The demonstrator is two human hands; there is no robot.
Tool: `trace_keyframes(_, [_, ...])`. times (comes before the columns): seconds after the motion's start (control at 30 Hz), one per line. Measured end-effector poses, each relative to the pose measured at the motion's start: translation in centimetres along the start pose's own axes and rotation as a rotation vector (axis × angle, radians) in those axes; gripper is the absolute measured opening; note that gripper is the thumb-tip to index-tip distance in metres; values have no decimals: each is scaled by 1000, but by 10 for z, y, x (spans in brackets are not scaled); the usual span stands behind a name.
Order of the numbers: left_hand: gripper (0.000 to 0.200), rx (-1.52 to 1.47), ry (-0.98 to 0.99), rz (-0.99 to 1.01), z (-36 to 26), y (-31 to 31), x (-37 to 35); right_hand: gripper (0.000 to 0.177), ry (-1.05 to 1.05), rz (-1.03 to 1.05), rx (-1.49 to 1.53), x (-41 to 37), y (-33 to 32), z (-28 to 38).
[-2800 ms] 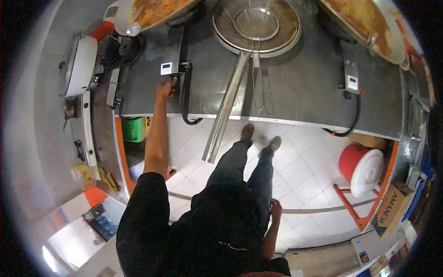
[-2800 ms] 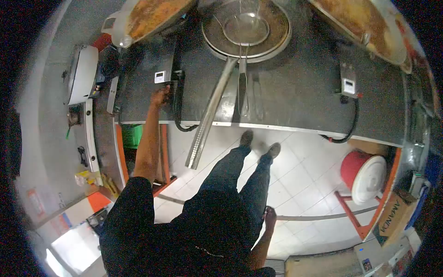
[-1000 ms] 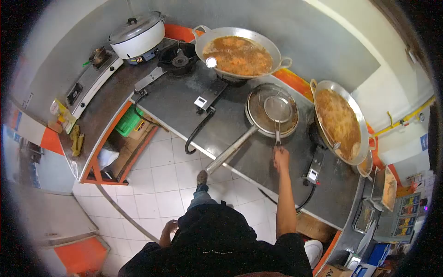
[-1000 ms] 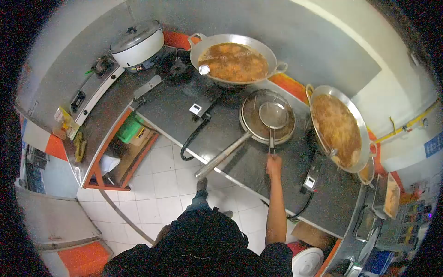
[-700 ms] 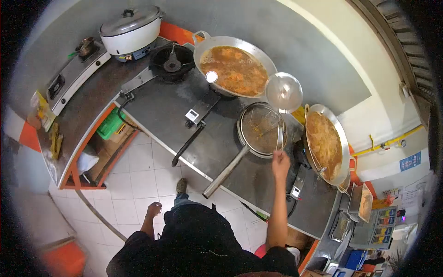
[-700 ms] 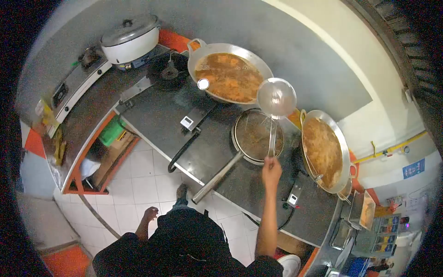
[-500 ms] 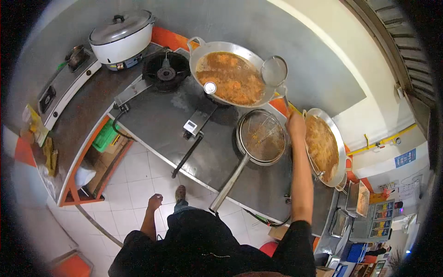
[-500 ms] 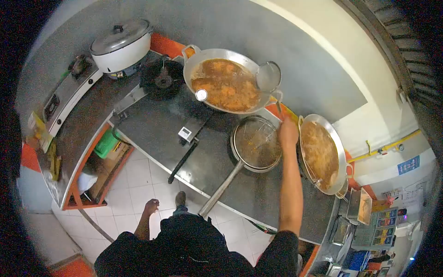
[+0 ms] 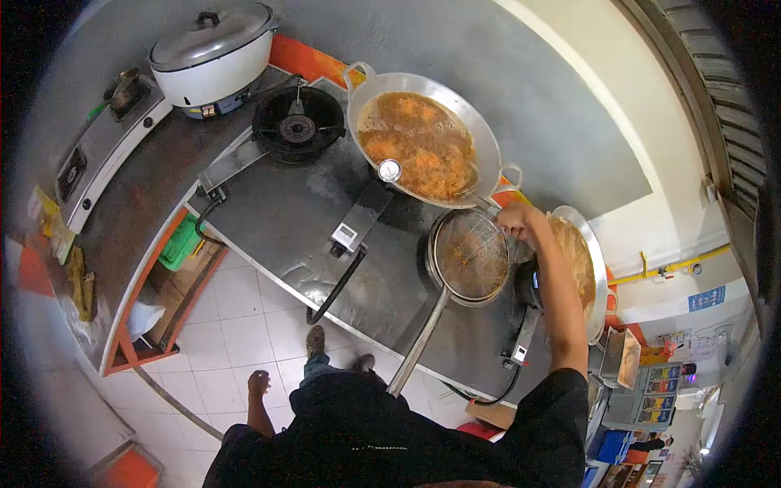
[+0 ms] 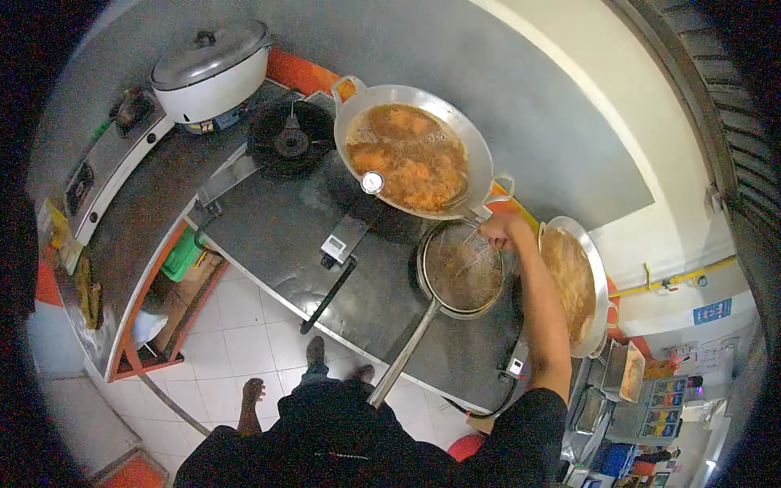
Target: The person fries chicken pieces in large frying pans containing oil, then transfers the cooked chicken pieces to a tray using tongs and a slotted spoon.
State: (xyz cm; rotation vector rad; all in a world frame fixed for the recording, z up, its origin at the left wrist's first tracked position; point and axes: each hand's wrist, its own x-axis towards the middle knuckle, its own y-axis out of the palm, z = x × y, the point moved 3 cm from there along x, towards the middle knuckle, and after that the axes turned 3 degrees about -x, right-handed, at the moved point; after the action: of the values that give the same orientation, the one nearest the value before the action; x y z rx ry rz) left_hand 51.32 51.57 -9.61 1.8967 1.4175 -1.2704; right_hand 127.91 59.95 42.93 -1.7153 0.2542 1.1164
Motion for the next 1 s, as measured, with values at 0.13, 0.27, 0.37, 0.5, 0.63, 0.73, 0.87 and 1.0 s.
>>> trace_keyframes(0.13, [25,-50,-53,-46,34,-4,-18,28,-99,139,196,3,5,25])
trace_keyframes(0.27, [27,-128,-58,-68,24,17,-23,23,-195,136,371,56,31,44])
trace_keyframes(0.37, [30,-160,121,-154,-6,40,-41,17,-266,176,404,88,17,47])
trace_keyframes(0.5, [29,-338,188,-92,-13,71,-53,10,-357,-95,398,95,4,57])
trace_keyframes(0.63, [28,-388,146,101,15,89,-59,17,-434,-336,399,96,8,76])
trace_keyframes(0.73, [26,-266,218,-19,46,95,-70,33,-461,-473,174,150,-10,66])
trace_keyframes(0.87, [27,-103,130,34,96,98,-72,51,-411,-883,-239,138,-3,89])
trace_keyframes(1.0, [30,-180,-83,-131,85,95,-87,45,-556,-925,-209,84,-5,74])
